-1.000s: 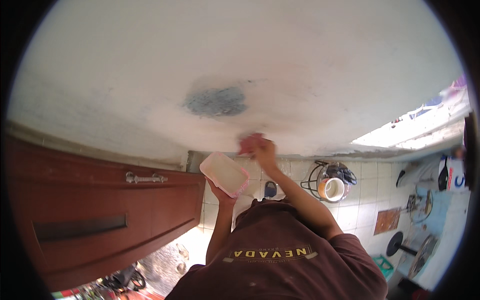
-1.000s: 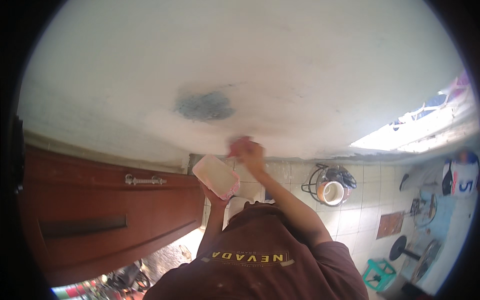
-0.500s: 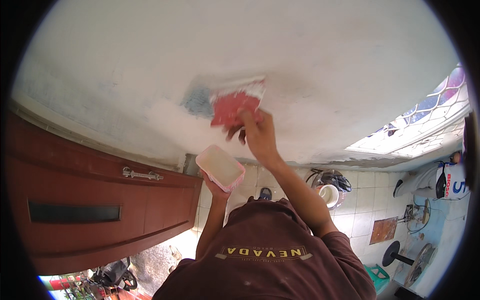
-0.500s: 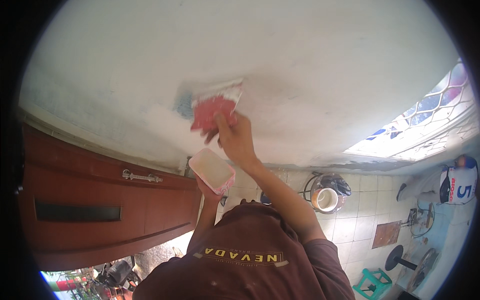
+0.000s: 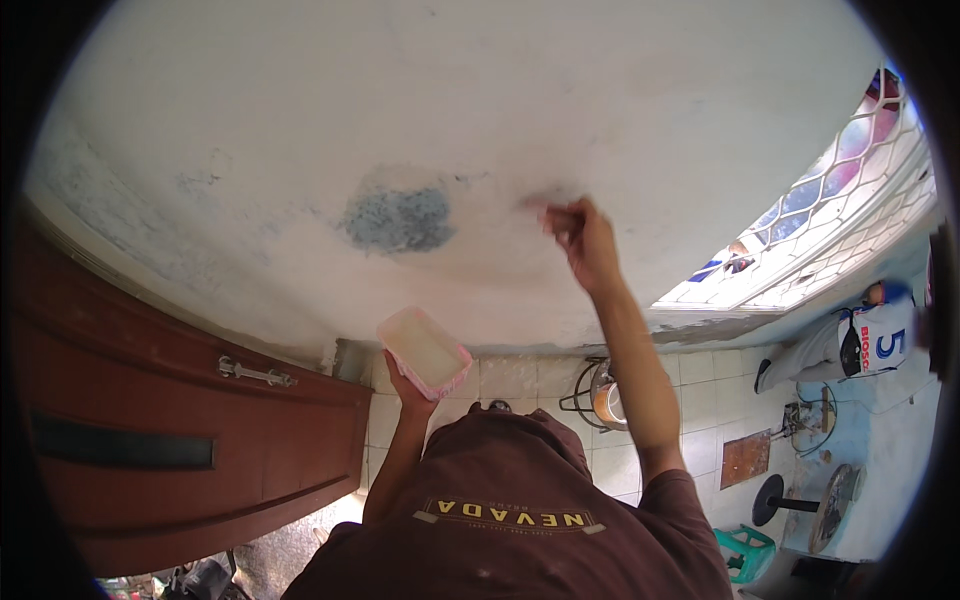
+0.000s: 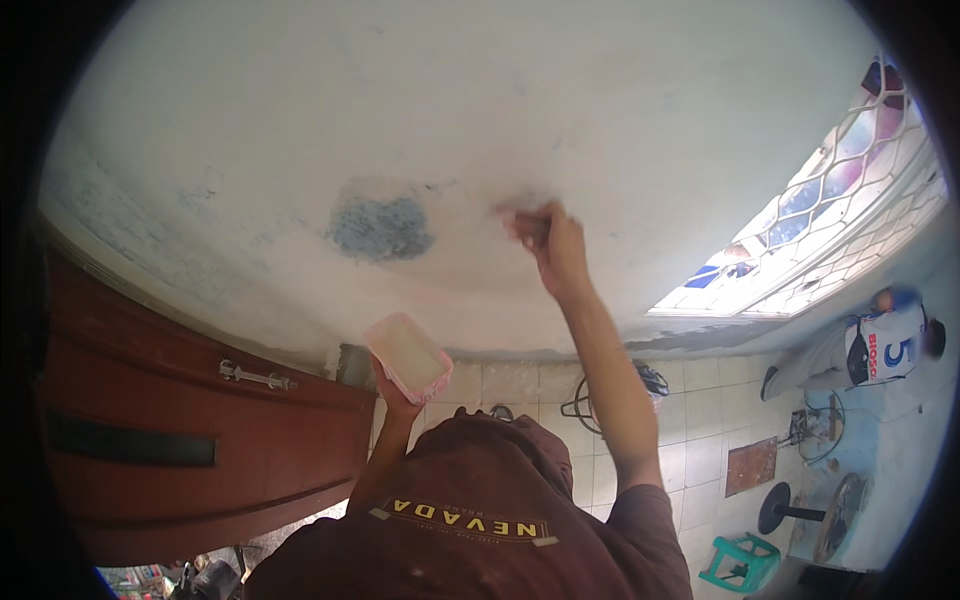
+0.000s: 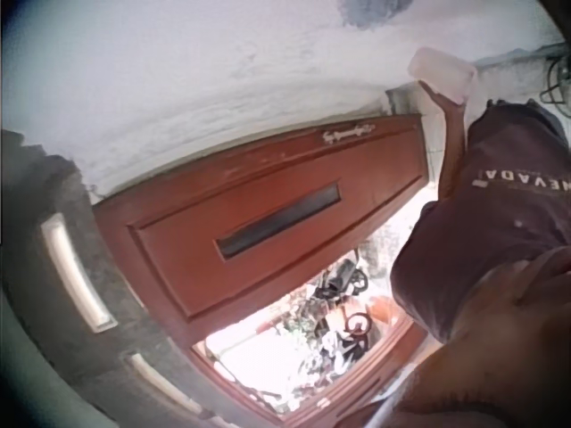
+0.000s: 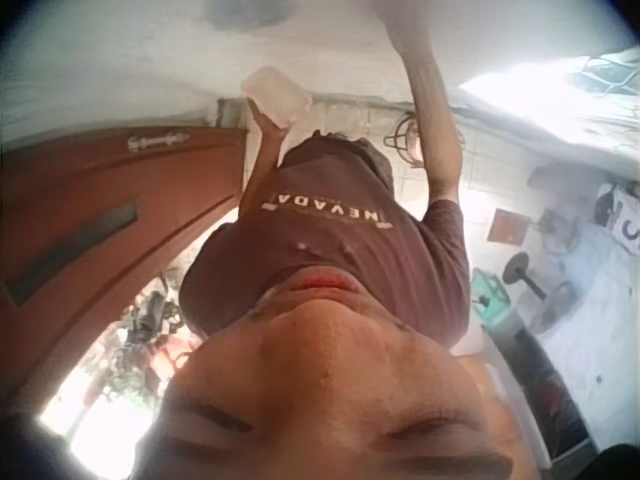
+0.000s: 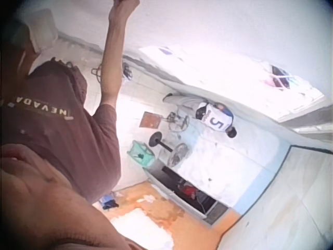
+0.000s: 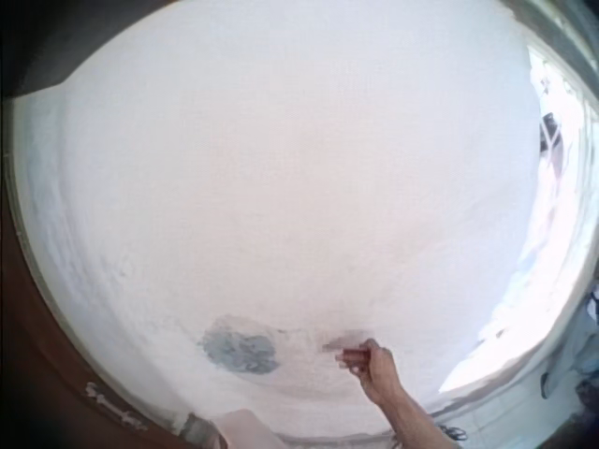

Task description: The person applies a patching compound to a blue-stained area on a white wall using a plastic spreader.

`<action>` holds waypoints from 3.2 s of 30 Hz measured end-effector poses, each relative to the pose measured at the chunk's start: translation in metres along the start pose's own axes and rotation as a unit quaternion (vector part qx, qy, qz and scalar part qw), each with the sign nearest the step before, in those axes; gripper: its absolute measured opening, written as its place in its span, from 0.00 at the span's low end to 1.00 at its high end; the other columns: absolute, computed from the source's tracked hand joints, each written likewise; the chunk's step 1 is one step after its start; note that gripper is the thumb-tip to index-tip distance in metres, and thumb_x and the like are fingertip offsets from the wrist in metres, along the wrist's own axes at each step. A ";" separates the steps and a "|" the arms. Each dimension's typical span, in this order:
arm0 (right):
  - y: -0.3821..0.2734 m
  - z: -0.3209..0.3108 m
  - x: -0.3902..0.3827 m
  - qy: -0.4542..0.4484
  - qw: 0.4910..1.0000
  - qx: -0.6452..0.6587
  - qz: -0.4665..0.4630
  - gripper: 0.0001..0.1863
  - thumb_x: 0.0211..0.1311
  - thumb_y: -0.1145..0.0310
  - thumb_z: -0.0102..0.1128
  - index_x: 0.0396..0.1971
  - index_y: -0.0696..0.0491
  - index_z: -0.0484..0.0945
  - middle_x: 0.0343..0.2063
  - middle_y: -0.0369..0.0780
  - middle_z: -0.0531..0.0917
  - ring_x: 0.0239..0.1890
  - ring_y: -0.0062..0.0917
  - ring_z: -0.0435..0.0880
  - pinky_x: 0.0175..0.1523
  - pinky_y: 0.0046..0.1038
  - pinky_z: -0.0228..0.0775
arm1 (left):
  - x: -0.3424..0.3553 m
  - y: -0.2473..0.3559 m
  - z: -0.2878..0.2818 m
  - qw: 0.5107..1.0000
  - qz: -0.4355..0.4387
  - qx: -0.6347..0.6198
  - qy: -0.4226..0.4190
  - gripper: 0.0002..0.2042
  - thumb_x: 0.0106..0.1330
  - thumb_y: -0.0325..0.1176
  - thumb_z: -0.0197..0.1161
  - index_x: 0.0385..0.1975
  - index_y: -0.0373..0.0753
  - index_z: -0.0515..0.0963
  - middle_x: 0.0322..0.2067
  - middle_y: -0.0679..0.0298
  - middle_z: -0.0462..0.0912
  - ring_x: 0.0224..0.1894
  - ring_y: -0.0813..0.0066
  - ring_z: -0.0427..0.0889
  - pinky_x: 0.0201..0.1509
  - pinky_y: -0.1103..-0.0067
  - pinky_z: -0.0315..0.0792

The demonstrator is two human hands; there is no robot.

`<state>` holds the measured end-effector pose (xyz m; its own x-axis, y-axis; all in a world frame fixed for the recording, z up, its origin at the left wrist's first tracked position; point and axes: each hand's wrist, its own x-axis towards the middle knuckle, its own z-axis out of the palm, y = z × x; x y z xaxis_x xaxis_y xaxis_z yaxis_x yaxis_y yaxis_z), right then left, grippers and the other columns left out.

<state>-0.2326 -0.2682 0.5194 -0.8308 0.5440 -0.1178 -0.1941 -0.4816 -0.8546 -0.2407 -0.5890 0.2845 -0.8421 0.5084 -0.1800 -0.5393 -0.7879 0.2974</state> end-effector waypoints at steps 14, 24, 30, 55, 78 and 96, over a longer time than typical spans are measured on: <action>0.079 -0.010 -0.058 -0.019 0.990 -0.140 -0.005 0.21 0.74 0.58 0.44 0.38 0.59 0.82 0.27 0.41 0.87 0.23 0.23 0.81 0.26 0.24 0.63 | -0.055 0.054 -0.003 0.999 -0.001 -0.006 -0.034 0.36 0.73 0.70 0.43 0.71 0.50 0.64 0.64 0.64 0.73 0.64 0.58 0.76 0.67 0.52 0.72; -0.042 0.113 -0.011 -0.076 0.987 -0.064 -0.125 0.16 0.73 0.66 0.40 0.32 0.61 0.73 0.45 0.59 0.86 0.40 0.36 0.87 0.41 0.29 0.75 | -0.128 0.089 -0.046 0.999 0.028 -0.032 -0.014 0.35 0.73 0.68 0.46 0.71 0.52 0.64 0.64 0.64 0.74 0.63 0.55 0.77 0.61 0.49 0.77; -0.081 0.211 -0.089 -0.104 0.968 -0.137 -0.181 0.20 0.73 0.63 0.40 0.39 0.59 0.81 0.35 0.43 0.88 0.32 0.26 0.84 0.35 0.25 0.67 | -0.146 0.094 -0.077 0.997 0.012 -0.072 0.029 0.36 0.72 0.70 0.45 0.72 0.52 0.63 0.66 0.63 0.72 0.64 0.55 0.76 0.64 0.48 0.74; 0.125 0.234 0.014 -0.277 0.900 0.321 0.101 0.25 0.72 0.72 0.37 0.59 0.77 0.69 0.52 0.56 0.83 0.40 0.25 0.85 0.38 0.15 0.82 | -0.233 0.189 -0.113 0.993 0.110 -0.017 0.040 0.41 0.68 0.74 0.47 0.70 0.49 0.64 0.60 0.59 0.77 0.59 0.50 0.80 0.59 0.45 0.77; 0.179 0.155 -0.279 -0.156 0.890 -0.410 -0.124 0.08 0.72 0.71 0.58 0.41 0.60 0.81 0.27 0.42 0.84 0.24 0.21 0.82 0.27 0.23 0.70 | -0.137 0.156 -0.052 0.995 0.029 0.068 -0.064 0.39 0.75 0.69 0.35 0.73 0.42 0.62 0.65 0.56 0.73 0.65 0.60 0.77 0.67 0.62 0.75; 0.215 0.188 -0.285 -0.283 0.720 -0.617 -0.140 0.12 0.65 0.76 0.55 0.47 0.61 0.72 0.43 0.55 0.80 0.34 0.55 0.84 0.36 0.47 0.80 | -0.180 0.122 -0.036 0.990 0.047 -0.111 -0.072 0.38 0.74 0.68 0.40 0.73 0.46 0.62 0.66 0.59 0.72 0.65 0.59 0.75 0.69 0.61 0.71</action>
<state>-0.1351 -0.6557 0.4643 -0.9967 -0.0347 0.0734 -0.0740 0.7612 -0.6443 -0.1550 -0.7892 0.3193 -0.8873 0.4607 -0.0204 -0.4605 -0.8830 0.0908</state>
